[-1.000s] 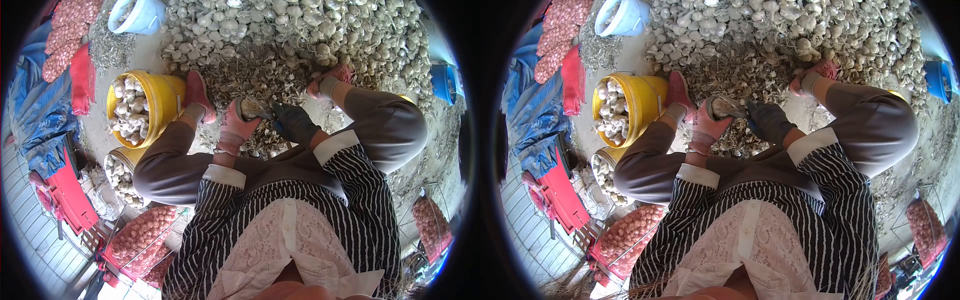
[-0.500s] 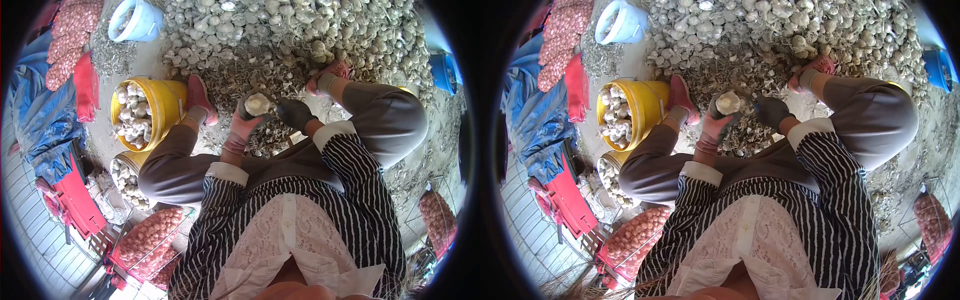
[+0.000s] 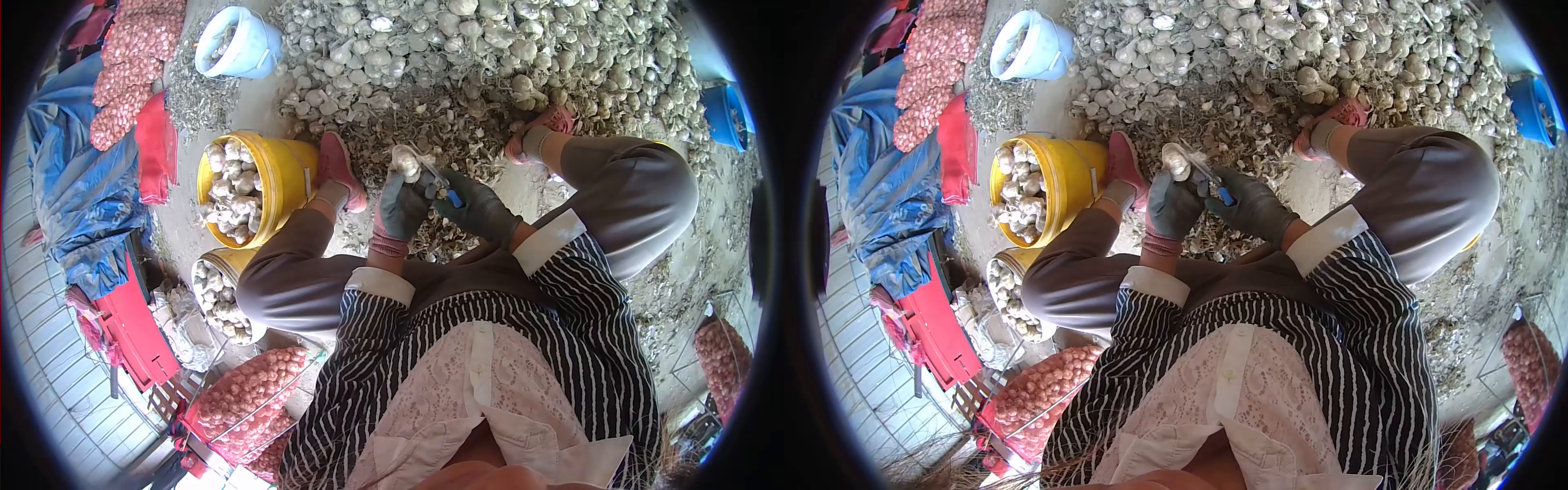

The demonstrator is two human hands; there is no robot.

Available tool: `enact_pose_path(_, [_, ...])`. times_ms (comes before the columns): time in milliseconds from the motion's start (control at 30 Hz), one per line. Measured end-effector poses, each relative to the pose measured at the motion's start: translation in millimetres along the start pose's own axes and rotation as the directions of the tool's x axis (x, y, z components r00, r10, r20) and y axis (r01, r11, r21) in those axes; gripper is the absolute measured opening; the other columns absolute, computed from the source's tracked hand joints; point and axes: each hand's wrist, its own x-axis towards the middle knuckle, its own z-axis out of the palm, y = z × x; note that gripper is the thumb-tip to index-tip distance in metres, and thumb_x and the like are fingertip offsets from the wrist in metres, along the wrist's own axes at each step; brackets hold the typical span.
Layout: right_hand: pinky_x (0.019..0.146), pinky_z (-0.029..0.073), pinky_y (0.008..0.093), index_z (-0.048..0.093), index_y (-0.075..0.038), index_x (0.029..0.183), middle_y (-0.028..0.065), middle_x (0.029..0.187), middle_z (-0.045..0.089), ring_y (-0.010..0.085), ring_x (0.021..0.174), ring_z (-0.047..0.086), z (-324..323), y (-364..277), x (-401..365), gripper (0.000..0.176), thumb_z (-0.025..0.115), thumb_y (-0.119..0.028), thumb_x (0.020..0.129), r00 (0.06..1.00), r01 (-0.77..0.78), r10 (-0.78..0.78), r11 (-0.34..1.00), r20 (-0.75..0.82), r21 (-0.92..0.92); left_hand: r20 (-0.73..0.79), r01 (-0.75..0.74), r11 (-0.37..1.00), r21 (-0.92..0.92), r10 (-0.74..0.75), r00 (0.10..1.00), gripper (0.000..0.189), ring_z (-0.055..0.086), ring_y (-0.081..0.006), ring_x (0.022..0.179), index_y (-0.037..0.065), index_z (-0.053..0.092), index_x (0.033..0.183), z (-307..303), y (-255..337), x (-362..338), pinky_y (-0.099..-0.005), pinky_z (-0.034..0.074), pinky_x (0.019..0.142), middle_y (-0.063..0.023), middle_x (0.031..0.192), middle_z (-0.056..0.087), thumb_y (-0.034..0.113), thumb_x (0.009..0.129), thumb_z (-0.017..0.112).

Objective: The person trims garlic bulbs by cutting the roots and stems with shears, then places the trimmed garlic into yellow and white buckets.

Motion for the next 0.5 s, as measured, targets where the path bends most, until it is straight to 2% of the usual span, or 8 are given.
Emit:
enact_pose_path(33, [0.078, 0.050, 0.0316, 0.047, -0.007, 0.135, 0.0077, 0.102, 0.065, 0.0142, 0.086, 0.058, 0.8, 2.3, 1.4, 0.052, 0.067, -0.018, 0.089, 1.000, 0.017, -0.018, 1.000, -0.006, -0.025, 0.003, 0.002, 1.000, 0.002, -0.002, 1.000, 0.038, 0.059, -0.0236, 0.108, 0.007, 0.049, 0.126, -1.5, 2.5, 0.4, -0.0367, 0.047, 0.091, -0.0104, 0.114, 0.061, 0.029, 0.095, 0.054])
enact_pose_path(67, [0.078, 0.050, 0.0316, 0.047, -0.007, 0.135, 0.0077, 0.102, 0.065, 0.0142, 0.086, 0.058, 1.1, 4.5, 0.8, 0.052, 0.067, -0.018, 0.089, 1.000, 0.015, -0.015, 1.000, -0.006, -0.023, 0.147, 0.210, 0.782, -0.586, -0.152, 0.977, 0.033, 0.059, -0.0245, 0.103, 0.007, 0.051, 0.120, -3.8, 4.9, 1.3, -0.0370, 0.046, 0.091, -0.0100, 0.109, 0.061, 0.030, 0.095, 0.052])
enact_pose_path(100, [0.080, 0.049, 0.0313, 0.047, -0.007, 0.135, 0.0076, 0.103, 0.064, 0.0138, 0.088, 0.058, -0.4, 1.6, -0.4, 0.051, 0.067, -0.018, 0.089, 1.000, -0.001, 0.001, 1.000, 0.001, -0.024, 0.344, 0.379, 0.224, -0.898, -0.179, 0.922, 0.030, 0.059, -0.0255, 0.097, 0.007, 0.053, 0.114, -5.3, 5.9, 1.8, -0.0373, 0.045, 0.090, -0.0095, 0.104, 0.061, 0.030, 0.095, 0.050])
enact_pose_path(233, [0.082, 0.049, 0.0314, 0.047, -0.007, 0.135, 0.0082, 0.106, 0.064, 0.0137, 0.090, 0.058, 0.9, 1.0, 0.3, 0.050, 0.066, -0.017, 0.089, 0.996, 0.087, -0.087, 0.995, 0.002, 0.047, 0.328, 0.330, 0.227, -0.916, -0.045, 0.944, 0.031, 0.058, -0.0248, 0.093, 0.007, 0.054, 0.111, -4.2, -7.1, 5.7, -0.0375, 0.046, 0.088, -0.0077, 0.099, 0.059, 0.034, 0.094, 0.051])
enact_pose_path(400, [0.080, 0.049, 0.0320, 0.048, -0.006, 0.133, 0.0067, 0.102, 0.064, 0.0140, 0.087, 0.058, 10.9, 13.7, 4.9, 0.048, 0.065, -0.017, 0.090, 0.996, 0.094, -0.094, 0.981, -0.011, 0.169, 0.266, 0.283, 0.018, -0.959, -0.285, 0.921, 0.038, 0.060, -0.0253, 0.094, 0.004, 0.056, 0.116, 1.4, 4.8, -0.3, -0.0394, 0.048, 0.086, -0.0119, 0.110, 0.062, 0.031, 0.091, 0.056])
enact_pose_path(433, [0.079, 0.049, 0.0318, 0.049, -0.005, 0.131, 0.0057, 0.098, 0.064, 0.0143, 0.086, 0.058, 11.2, 14.0, 6.0, 0.046, 0.064, -0.018, 0.090, 0.995, 0.099, -0.098, 0.970, -0.012, 0.220, 0.265, 0.282, 0.020, -0.959, -0.288, 0.920, 0.038, 0.060, -0.0253, 0.094, 0.004, 0.056, 0.116, 0.7, 2.4, 0.5, -0.0394, 0.048, 0.086, -0.0119, 0.110, 0.062, 0.031, 0.091, 0.056])
enact_pose_path(467, [0.079, 0.049, 0.0318, 0.049, -0.005, 0.131, 0.0057, 0.098, 0.064, 0.0143, 0.086, 0.058, 9.0, 14.7, 6.0, 0.046, 0.064, -0.018, 0.090, 0.995, 0.099, -0.099, 0.970, -0.010, 0.223, 0.122, 0.286, 0.701, -0.654, -0.275, 0.954, 0.033, 0.060, -0.0234, 0.096, 0.007, 0.056, 0.112, -0.1, 0.1, 1.4, -0.0383, 0.047, 0.087, -0.0097, 0.107, 0.061, 0.031, 0.090, 0.056])
enact_pose_path(500, [0.077, 0.050, 0.0335, 0.052, -0.004, 0.126, 0.0084, 0.095, 0.066, 0.0184, 0.083, 0.062, 2.8, 8.8, 5.1, 0.043, 0.065, -0.023, 0.089, 0.999, 0.009, -0.013, 0.994, 0.036, 0.112, 0.032, 0.165, 0.986, 0.025, -0.166, 0.986, 0.029, 0.059, -0.0215, 0.097, 0.011, 0.055, 0.108, -0.7, -3.0, 1.3, -0.0373, 0.046, 0.087, -0.0075, 0.104, 0.061, 0.032, 0.089, 0.055])
